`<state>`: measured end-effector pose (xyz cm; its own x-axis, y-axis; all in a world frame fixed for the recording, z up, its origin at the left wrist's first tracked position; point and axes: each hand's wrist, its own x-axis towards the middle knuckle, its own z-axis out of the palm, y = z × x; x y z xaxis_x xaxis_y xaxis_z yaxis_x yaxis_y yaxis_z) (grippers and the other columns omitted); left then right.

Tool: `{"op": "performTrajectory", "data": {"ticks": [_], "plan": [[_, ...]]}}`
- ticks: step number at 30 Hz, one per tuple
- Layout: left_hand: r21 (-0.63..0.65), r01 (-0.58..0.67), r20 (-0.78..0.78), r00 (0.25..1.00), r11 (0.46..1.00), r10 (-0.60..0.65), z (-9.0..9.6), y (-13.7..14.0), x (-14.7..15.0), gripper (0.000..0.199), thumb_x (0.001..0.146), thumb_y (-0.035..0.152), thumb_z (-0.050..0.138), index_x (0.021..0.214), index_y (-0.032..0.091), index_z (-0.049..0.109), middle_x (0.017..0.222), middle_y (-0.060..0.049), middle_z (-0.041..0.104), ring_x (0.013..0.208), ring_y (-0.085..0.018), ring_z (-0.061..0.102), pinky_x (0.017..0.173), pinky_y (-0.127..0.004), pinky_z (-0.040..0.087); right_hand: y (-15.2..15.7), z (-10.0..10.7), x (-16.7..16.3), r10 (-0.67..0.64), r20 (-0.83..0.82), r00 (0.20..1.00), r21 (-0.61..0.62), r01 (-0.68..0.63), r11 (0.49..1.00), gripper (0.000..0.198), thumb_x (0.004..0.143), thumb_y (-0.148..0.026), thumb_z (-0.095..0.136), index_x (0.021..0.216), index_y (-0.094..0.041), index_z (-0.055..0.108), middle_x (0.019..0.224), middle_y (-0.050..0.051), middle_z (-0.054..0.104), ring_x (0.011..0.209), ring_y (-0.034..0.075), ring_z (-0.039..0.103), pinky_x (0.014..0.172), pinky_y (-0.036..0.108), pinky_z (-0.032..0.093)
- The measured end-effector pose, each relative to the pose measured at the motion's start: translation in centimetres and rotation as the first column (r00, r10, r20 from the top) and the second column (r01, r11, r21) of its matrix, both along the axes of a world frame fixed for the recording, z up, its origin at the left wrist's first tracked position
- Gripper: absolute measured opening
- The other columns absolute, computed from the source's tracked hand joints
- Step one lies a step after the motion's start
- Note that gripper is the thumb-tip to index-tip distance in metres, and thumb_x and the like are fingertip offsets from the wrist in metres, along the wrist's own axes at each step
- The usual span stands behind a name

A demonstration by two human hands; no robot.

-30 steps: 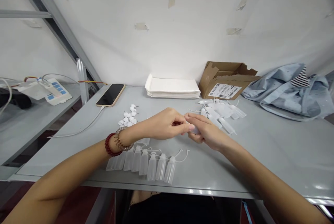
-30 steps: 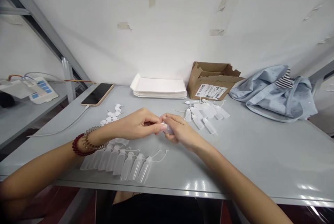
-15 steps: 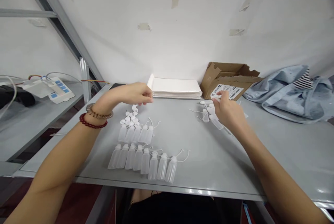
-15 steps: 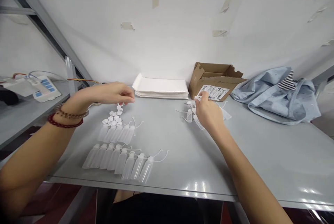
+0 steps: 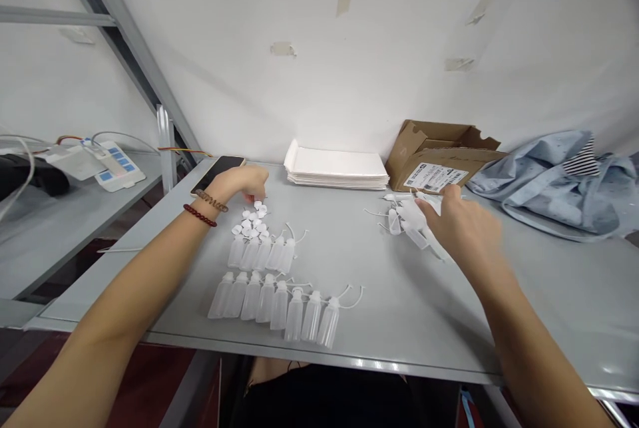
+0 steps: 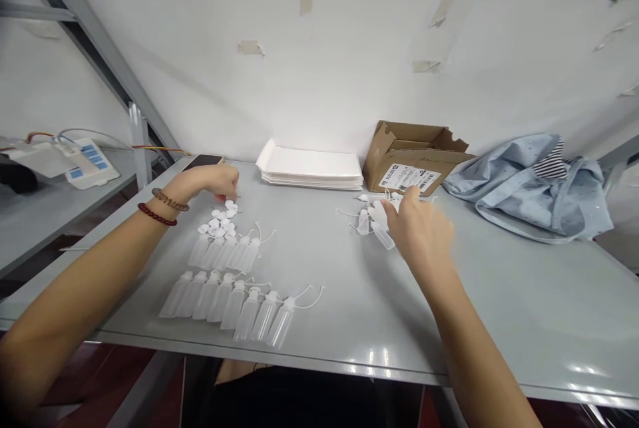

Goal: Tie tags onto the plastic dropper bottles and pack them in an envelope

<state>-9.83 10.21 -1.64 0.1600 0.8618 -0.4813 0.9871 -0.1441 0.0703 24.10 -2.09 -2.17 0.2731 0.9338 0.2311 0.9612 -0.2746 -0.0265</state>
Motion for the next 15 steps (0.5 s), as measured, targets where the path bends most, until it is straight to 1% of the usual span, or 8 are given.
{"op": "performTrajectory", "data": {"ticks": [2, 3, 5, 6, 7, 8, 10, 15], "plan": [[-0.003, 0.001, 0.010, 1.000, 1.000, -0.001, -0.3, 0.3, -0.1, 0.014, 0.051, 0.018, 0.065, 0.040, 0.016, 0.056, 0.052, -0.009, 0.064, 0.060, -0.023, 0.064, 0.065, -0.029, 0.049, -2.0, 0.2, -1.2, 0.215, -0.122, 0.969, 0.089, -0.205, 0.975, 0.043, 0.090, -0.048, 0.043, 0.114, -0.014, 0.050, 0.084, 0.013, 0.066, 0.070, 0.028, 0.063, 0.059, 0.038, 0.047], [-0.002, 0.002, 0.014, 1.000, 1.000, -0.002, -0.3, 0.3, -0.1, 0.013, 0.052, 0.018, 0.064, 0.041, 0.015, 0.057, 0.053, -0.009, 0.065, 0.061, -0.023, 0.064, 0.065, -0.029, 0.049, -3.3, 0.2, -2.1, 0.388, -0.219, 0.895, 0.116, -0.371, 0.921, 0.040, 0.089, -0.048, 0.046, 0.114, -0.016, 0.050, 0.087, 0.011, 0.065, 0.068, 0.023, 0.063, 0.061, 0.036, 0.049], [0.006, 0.005, 0.021, 1.000, 1.000, -0.005, -0.2, 0.3, -0.1, 0.012, 0.052, 0.018, 0.064, 0.042, 0.015, 0.058, 0.056, -0.010, 0.067, 0.062, -0.024, 0.065, 0.064, -0.028, 0.050, -6.2, -0.1, -4.2, 0.641, -0.399, 0.655, 0.101, -0.664, 0.741, 0.033, 0.091, -0.045, 0.046, 0.110, -0.020, 0.053, 0.091, 0.008, 0.064, 0.072, 0.018, 0.063, 0.062, 0.030, 0.052], [0.011, 0.005, 0.023, 1.000, 1.000, -0.006, -0.1, 0.2, -0.1, 0.011, 0.052, 0.019, 0.064, 0.043, 0.014, 0.059, 0.058, -0.011, 0.067, 0.063, -0.024, 0.065, 0.063, -0.028, 0.050, -7.6, -0.3, -5.3, 0.698, -0.448, 0.558, 0.072, -0.756, 0.651, 0.031, 0.091, -0.044, 0.047, 0.111, -0.021, 0.052, 0.097, 0.008, 0.063, 0.076, 0.017, 0.064, 0.065, 0.029, 0.054], [0.018, 0.006, 0.025, 1.000, 1.000, -0.006, 0.0, 0.2, 0.0, 0.010, 0.053, 0.019, 0.064, 0.045, 0.014, 0.060, 0.060, -0.011, 0.068, 0.063, -0.024, 0.065, 0.063, -0.027, 0.050, -8.7, -0.7, -6.3, 0.722, -0.470, 0.507, 0.044, -0.804, 0.593, 0.034, 0.089, -0.043, 0.052, 0.115, -0.021, 0.051, 0.107, 0.009, 0.061, 0.084, 0.018, 0.064, 0.071, 0.030, 0.055], [0.025, 0.006, 0.026, 1.000, 1.000, -0.006, 0.2, 0.0, 0.0, 0.009, 0.053, 0.019, 0.064, 0.047, 0.014, 0.061, 0.061, -0.012, 0.069, 0.064, -0.023, 0.065, 0.062, -0.027, 0.050, -9.7, -1.2, -7.1, 0.739, -0.475, 0.478, 0.037, -0.828, 0.559, 0.041, 0.086, -0.044, 0.058, 0.117, -0.020, 0.049, 0.112, 0.011, 0.059, 0.090, 0.019, 0.064, 0.075, 0.031, 0.056], [0.037, 0.008, 0.029, 1.000, 0.999, -0.009, 0.4, -0.2, 0.1, 0.008, 0.055, 0.020, 0.064, 0.052, 0.013, 0.064, 0.064, -0.012, 0.070, 0.065, -0.023, 0.066, 0.061, -0.026, 0.050, -10.8, -2.2, -8.3, 0.751, -0.465, 0.469, 0.019, -0.842, 0.538, 0.052, 0.079, -0.042, 0.067, 0.120, -0.017, 0.048, 0.116, 0.013, 0.057, 0.099, 0.022, 0.062, 0.081, 0.034, 0.057], [0.064, 0.029, 0.031, 0.999, 0.998, -0.031, 0.9, -0.7, 0.5, 0.013, 0.059, 0.021, 0.061, 0.063, 0.011, 0.068, 0.069, -0.012, 0.072, 0.064, -0.021, 0.066, 0.060, -0.024, 0.048, -11.0, -4.6, -9.4, 0.795, -0.326, 0.511, 0.051, -0.831, 0.554, 0.058, 0.073, -0.031, 0.074, 0.121, -0.010, 0.049, 0.114, 0.018, 0.060, 0.103, 0.030, 0.061, 0.082, 0.044, 0.058]]}}
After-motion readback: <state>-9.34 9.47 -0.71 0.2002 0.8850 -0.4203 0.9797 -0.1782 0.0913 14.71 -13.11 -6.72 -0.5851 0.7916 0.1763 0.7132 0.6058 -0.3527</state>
